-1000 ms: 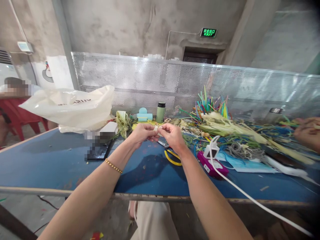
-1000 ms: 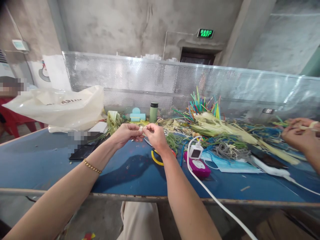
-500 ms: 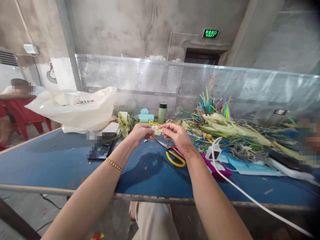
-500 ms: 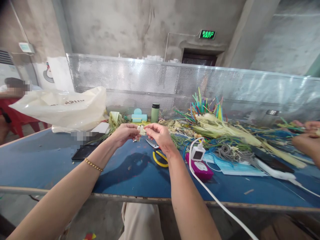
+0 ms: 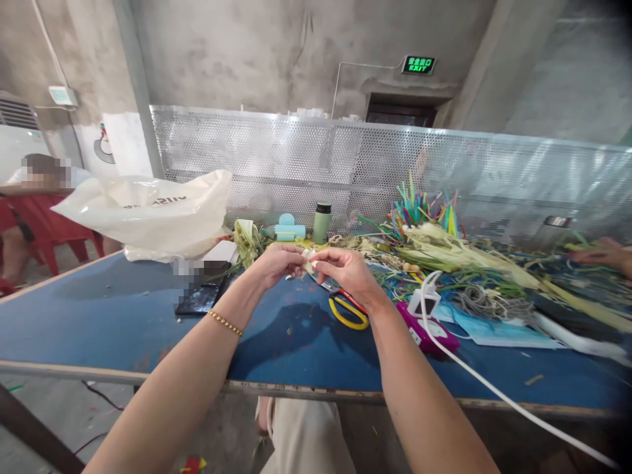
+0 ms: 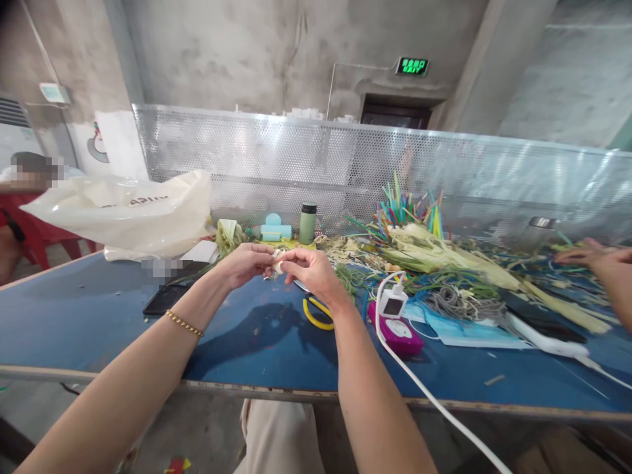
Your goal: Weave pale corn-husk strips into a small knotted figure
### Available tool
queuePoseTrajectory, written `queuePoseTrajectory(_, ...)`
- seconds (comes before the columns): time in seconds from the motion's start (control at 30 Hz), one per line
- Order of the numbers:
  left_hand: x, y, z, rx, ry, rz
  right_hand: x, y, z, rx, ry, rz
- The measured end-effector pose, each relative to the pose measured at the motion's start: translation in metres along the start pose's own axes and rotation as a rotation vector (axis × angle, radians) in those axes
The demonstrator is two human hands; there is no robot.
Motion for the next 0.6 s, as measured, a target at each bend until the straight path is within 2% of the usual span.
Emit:
queuePoseTrajectory(0.27, 0.004, -0.001, -0.001, 0.065, 0.044, 0.068, 0.013, 0.002, -0.009, 0.093, 0.004, 0.075)
queuePoseTrajectory(0.6, -0.001, 0.004, 0.0, 0.124, 0.172, 0.182, 0.016, 0.001, 0.002, 0.02, 0.117, 0.139)
Point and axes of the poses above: each hand's wrist, its own y-axis away from the middle knuckle, its own z-axis out of the back of the hand, x = y × z, the point moved 5 cm from there along -y, towards the middle knuckle, and after that the axes turned 5 degrees about z, right-handed, at the moved point
